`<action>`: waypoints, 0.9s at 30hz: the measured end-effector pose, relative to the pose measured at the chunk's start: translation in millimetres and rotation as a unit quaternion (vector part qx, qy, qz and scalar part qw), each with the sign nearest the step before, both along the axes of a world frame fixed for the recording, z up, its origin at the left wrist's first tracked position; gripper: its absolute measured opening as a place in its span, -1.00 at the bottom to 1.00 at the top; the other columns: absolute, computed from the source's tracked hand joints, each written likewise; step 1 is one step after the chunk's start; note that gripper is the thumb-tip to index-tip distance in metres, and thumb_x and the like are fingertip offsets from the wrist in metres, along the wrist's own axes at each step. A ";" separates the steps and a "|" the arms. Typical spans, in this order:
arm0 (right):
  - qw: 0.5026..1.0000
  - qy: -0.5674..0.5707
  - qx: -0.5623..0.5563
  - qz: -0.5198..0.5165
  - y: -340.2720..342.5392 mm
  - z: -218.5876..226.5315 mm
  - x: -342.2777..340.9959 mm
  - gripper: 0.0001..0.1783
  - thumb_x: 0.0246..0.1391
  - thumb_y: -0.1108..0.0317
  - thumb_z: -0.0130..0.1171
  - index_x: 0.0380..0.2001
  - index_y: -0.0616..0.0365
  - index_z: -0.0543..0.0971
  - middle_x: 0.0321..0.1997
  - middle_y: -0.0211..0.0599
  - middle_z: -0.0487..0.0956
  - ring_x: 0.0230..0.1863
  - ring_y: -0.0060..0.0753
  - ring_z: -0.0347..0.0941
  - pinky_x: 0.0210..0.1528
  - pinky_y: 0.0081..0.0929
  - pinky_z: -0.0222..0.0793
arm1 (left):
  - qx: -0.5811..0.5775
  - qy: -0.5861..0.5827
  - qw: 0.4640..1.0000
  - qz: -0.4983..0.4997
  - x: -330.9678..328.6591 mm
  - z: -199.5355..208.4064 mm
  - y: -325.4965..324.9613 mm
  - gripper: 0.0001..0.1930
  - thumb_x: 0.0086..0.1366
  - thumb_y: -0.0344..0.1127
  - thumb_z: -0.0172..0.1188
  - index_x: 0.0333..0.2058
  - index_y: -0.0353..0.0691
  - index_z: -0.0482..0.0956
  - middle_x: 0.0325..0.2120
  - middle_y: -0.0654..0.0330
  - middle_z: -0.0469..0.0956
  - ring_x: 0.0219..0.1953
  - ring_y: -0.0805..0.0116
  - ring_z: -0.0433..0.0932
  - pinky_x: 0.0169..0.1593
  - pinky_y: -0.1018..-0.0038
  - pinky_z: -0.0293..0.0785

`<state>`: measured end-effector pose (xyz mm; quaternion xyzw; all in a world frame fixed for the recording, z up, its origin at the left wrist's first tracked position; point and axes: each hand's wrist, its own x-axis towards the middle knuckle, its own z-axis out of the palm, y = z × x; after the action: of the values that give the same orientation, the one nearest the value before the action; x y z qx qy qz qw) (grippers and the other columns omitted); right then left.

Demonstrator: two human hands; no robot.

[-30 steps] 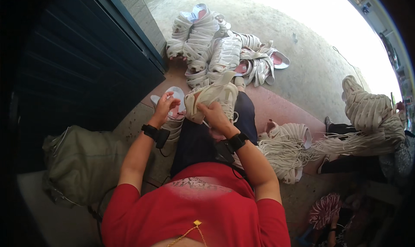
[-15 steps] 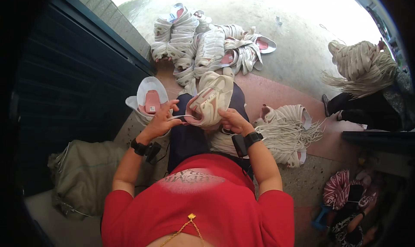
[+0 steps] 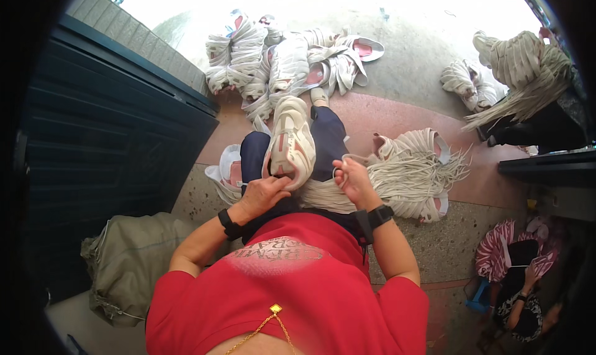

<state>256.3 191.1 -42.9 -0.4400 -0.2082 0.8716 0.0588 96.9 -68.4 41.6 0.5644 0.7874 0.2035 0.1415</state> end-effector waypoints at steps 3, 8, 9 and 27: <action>0.997 0.003 -0.042 0.060 -31.5 -15.7 -9.0 -0.78 0.33 0.43 -0.03 0.01 0.09 0.42 -0.22 -0.30 0.55 -0.53 -0.58 0.32 -0.55 -0.58 0.28 | -0.048 0.078 0.994 -0.058 5.3 -34.8 7.6 -0.67 0.20 -0.07 0.32 -0.12 -0.03 0.54 -0.47 0.14 0.57 -0.45 0.11 0.64 -0.43 0.26 0.57; 0.947 -0.011 0.255 0.196 -47.8 -7.0 -34.6 -0.75 0.32 0.22 0.08 -0.05 0.10 0.45 -0.47 -0.48 0.47 -0.63 -0.65 0.28 -0.67 -0.62 0.13 | -0.047 0.143 0.987 -0.050 -3.1 -65.9 25.1 -0.64 0.15 -0.07 0.34 -0.10 0.03 0.53 -0.43 0.16 0.56 -0.48 0.15 0.64 -0.48 0.27 0.57; 0.904 -0.011 0.364 0.226 -48.9 -8.3 -41.9 -0.66 0.28 0.16 0.12 -0.02 0.15 0.43 -0.42 -0.33 0.52 -0.53 -0.45 0.37 -0.54 -0.49 0.23 | -0.049 0.136 0.988 -0.046 -2.3 -66.4 28.3 -0.64 0.15 -0.07 0.34 -0.11 0.03 0.53 -0.41 0.16 0.57 -0.47 0.14 0.64 -0.47 0.26 0.57; 0.643 -0.098 0.623 0.435 -75.6 18.9 -78.8 -0.42 0.21 0.09 0.12 0.09 0.31 0.26 -0.08 0.36 0.58 0.04 0.33 0.51 0.08 0.03 0.38 | -0.099 -0.053 0.958 0.264 -42.4 -60.2 21.9 -0.59 0.29 -0.10 0.10 -0.19 -0.42 0.53 -0.34 -0.34 0.61 -0.20 -0.28 0.63 -0.04 -0.04 0.52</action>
<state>177.6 115.5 -24.0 -0.2412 -0.8738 0.4130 -0.0875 54.5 -46.5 -18.6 0.3082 0.9159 0.1844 0.1790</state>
